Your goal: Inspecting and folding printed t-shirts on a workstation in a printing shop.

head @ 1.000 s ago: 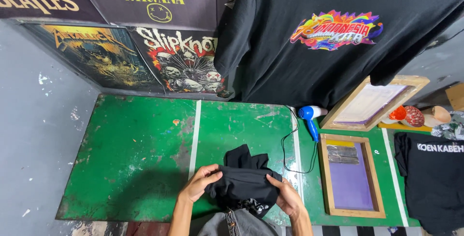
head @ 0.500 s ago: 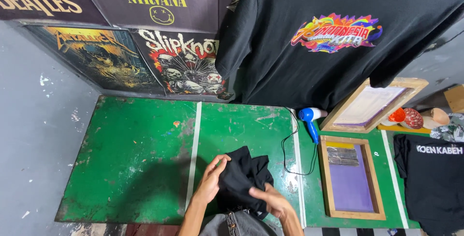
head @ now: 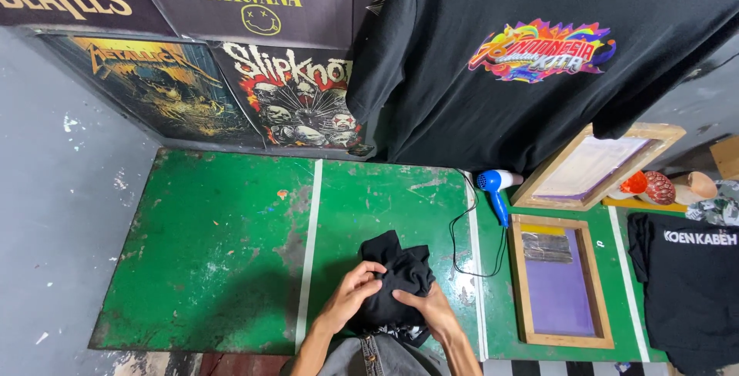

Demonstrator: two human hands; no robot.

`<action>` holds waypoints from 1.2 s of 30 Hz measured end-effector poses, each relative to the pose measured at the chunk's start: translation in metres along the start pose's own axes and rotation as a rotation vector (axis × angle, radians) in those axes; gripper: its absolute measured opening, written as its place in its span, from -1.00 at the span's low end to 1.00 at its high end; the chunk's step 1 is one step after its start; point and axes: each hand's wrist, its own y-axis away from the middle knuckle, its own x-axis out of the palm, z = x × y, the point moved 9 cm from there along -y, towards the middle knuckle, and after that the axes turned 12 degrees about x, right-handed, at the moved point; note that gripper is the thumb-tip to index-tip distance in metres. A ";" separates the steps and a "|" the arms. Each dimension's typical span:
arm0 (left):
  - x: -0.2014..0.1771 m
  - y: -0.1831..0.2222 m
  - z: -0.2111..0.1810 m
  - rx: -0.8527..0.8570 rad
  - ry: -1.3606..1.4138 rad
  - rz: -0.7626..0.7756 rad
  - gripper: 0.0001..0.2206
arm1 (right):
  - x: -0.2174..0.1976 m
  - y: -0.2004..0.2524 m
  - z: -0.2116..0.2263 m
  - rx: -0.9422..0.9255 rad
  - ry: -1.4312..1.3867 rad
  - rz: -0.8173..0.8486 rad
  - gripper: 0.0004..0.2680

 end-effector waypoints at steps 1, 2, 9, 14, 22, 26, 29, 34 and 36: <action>0.001 -0.001 0.000 0.000 0.002 -0.001 -0.73 | 0.003 0.001 0.000 0.000 0.002 -0.001 -0.61; 0.003 -0.002 0.000 0.011 0.003 0.007 -0.76 | 0.005 0.003 0.001 -0.024 -0.002 -0.022 -0.70; 0.011 -0.003 -0.014 0.161 -0.108 0.131 -0.74 | 0.016 0.018 0.008 0.004 -0.044 -0.066 -0.78; 0.003 -0.008 0.010 0.118 -0.086 0.014 -0.86 | 0.012 0.016 0.008 -0.008 -0.025 -0.078 -0.79; -0.010 -0.005 0.000 0.185 -0.053 -0.083 -0.86 | -0.011 0.005 0.010 -0.026 -0.098 -0.097 -0.78; -0.034 -0.005 0.004 0.116 -0.058 -0.136 -0.76 | -0.014 0.007 0.014 -0.011 -0.084 -0.120 -0.67; -0.038 -0.003 0.015 -0.001 -0.130 -0.081 -0.67 | -0.013 0.005 0.012 -0.016 -0.026 -0.112 -0.69; -0.010 0.002 0.008 -0.116 -0.292 0.138 -0.45 | 0.006 -0.004 0.000 -0.026 0.049 -0.002 -0.73; 0.009 -0.007 0.002 0.112 -0.288 0.239 -0.55 | 0.010 -0.010 -0.008 -0.069 0.088 0.026 -0.79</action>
